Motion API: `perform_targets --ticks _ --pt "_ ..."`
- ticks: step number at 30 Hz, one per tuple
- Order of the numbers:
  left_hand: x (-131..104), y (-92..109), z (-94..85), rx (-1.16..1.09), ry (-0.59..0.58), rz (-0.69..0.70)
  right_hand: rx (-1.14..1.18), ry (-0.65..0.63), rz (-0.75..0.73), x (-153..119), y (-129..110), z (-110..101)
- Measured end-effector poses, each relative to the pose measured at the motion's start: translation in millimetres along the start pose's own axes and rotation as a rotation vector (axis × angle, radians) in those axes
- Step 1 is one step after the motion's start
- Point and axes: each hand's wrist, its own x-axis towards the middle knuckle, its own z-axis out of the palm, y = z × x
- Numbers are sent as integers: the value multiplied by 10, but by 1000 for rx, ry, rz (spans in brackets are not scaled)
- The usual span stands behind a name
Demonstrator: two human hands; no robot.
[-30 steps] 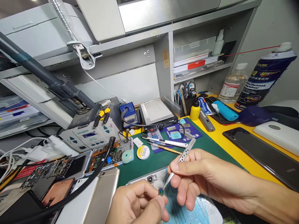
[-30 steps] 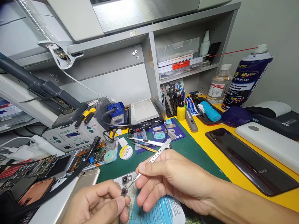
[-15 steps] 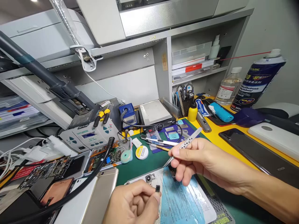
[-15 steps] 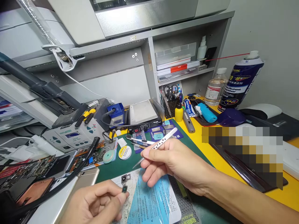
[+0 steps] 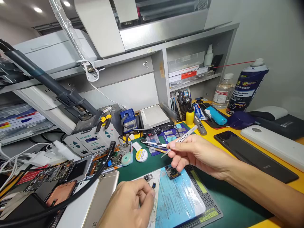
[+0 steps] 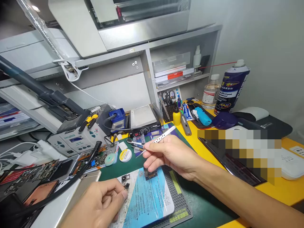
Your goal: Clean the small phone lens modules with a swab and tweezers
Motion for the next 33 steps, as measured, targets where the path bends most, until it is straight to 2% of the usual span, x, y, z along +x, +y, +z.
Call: perform_targets --ticks 7,12,14,16,20,23,28,30,33 --pt "85 49 -22 -218 -289 -148 30 47 -73 32 -98 -87" --pt "110 85 32 -263 -303 -334 31 63 -85 46 -108 -130" --pt "74 87 6 -239 -306 -347 25 63 -102 46 -109 -139" --pt "16 70 -54 -189 -277 -292 9 61 -125 42 -115 -143" --pt "-108 5 -172 88 -31 -34 -76 96 -215 5 -186 -169" --pt "-157 -53 -202 289 199 151 -205 219 -358 -55 -339 -278" --pt "4 -287 -257 152 550 427 -437 641 -617 -193 -650 -737" --pt "144 -406 -277 95 641 485 -515 742 -640 -257 -709 -956" --pt "315 -530 -274 33 713 505 -661 842 -588 -332 -727 -1224"
